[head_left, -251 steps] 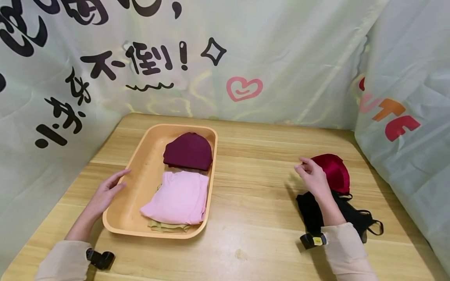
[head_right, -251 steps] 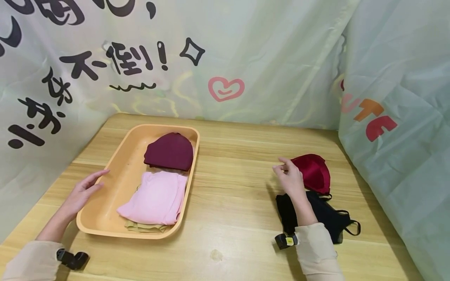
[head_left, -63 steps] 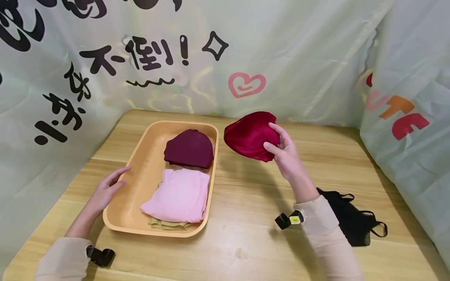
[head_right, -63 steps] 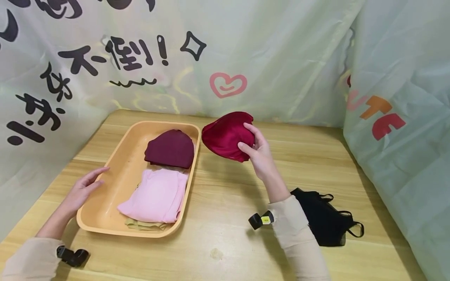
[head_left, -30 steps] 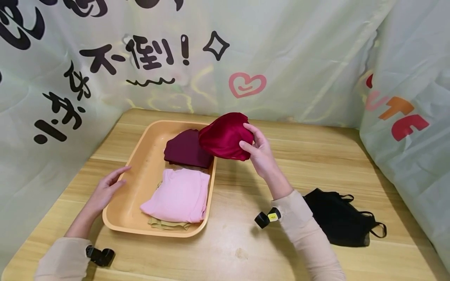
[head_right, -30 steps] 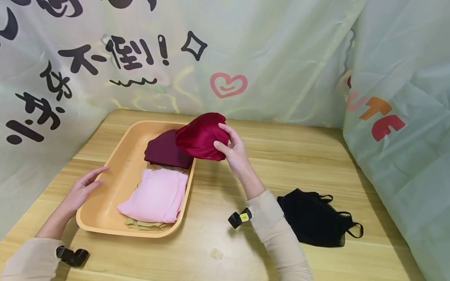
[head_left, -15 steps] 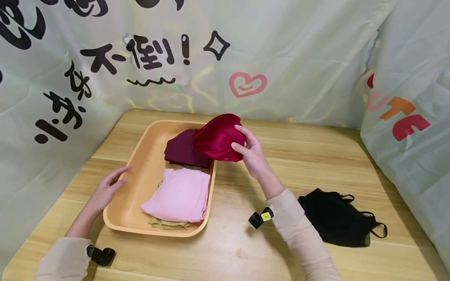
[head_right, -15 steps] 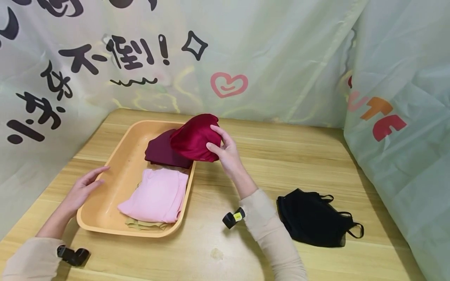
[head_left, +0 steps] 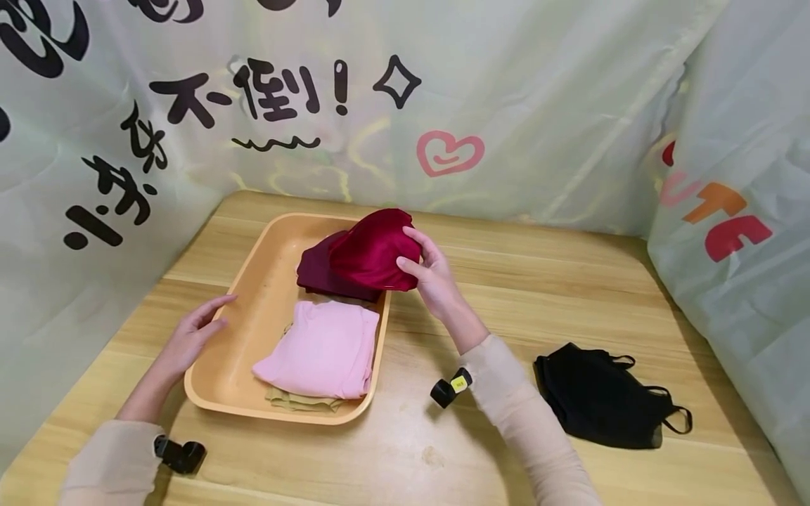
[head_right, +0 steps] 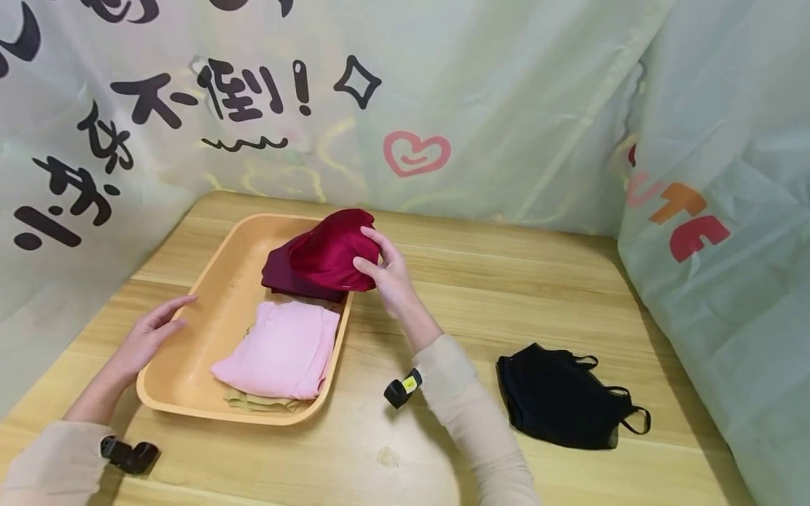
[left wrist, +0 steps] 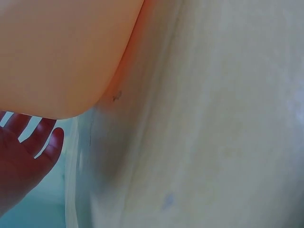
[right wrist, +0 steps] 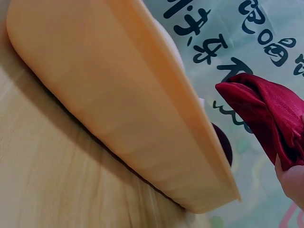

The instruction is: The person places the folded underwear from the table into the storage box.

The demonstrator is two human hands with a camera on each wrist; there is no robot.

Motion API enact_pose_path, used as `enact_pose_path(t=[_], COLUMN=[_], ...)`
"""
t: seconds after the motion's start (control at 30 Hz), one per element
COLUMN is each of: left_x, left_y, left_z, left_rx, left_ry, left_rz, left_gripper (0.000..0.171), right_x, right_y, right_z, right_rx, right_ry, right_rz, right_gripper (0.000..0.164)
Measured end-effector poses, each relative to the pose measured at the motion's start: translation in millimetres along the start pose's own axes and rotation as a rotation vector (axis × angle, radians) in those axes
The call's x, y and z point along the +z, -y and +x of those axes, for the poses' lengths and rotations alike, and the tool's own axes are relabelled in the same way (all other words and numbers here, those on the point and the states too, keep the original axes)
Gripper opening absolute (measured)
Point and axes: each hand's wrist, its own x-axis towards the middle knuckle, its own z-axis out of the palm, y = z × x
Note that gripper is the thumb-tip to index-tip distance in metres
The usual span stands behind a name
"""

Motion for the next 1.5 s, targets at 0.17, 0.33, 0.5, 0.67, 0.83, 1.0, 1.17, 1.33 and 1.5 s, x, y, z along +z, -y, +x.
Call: enact_pose_path(t=[0.17, 0.33, 0.5, 0.67, 0.83, 1.0, 1.17, 1.33, 1.5], left_x=[-0.9, -0.5, -0.6, -0.8, -0.6, -0.1, 0.5, 0.5, 0.7], left_y=[-0.4, 0.4, 1.5, 1.6, -0.2, -1.1, -2.3, -1.2, 0.5], left_z=[0.7, 0.3, 0.5, 0.2, 0.3, 0.5, 0.8, 0.5, 0.8], left_rx=[0.0, 0.017, 0.036, 0.039, 0.01, -0.003, -0.011, 0.002, 0.041], left_ry=[0.006, 0.004, -0.001, -0.008, -0.005, -0.01, -0.014, -0.018, -0.016], left_rz=[0.013, 0.002, -0.013, -0.002, 0.011, 0.014, 0.015, 0.002, -0.034], left_gripper=[0.039, 0.038, 0.037, 0.038, 0.039, 0.039, 0.039, 0.039, 0.038], right_x=[5.7, 14.2, 23.5, 30.1, 36.1, 38.2, 35.4, 34.3, 33.0], right_y=[-7.0, -12.3, -17.3, -23.6, -28.3, -34.4, -39.5, -42.9, -42.7], right_z=[9.9, 23.0, 34.7, 40.0, 42.9, 46.3, 47.4, 46.4, 43.2], right_rx=[0.023, 0.046, 0.069, 0.081, 0.082, 0.063, 0.066, 0.078, 0.025], right_ry=[0.01, 0.031, 0.027, 0.011, 0.004, 0.006, -0.005, -0.001, 0.005], right_rz=[-0.013, -0.038, -0.039, -0.048, -0.055, -0.109, -0.168, -0.246, -0.446], right_gripper=[0.055, 0.055, 0.055, 0.055, 0.055, 0.053, 0.053, 0.053, 0.051])
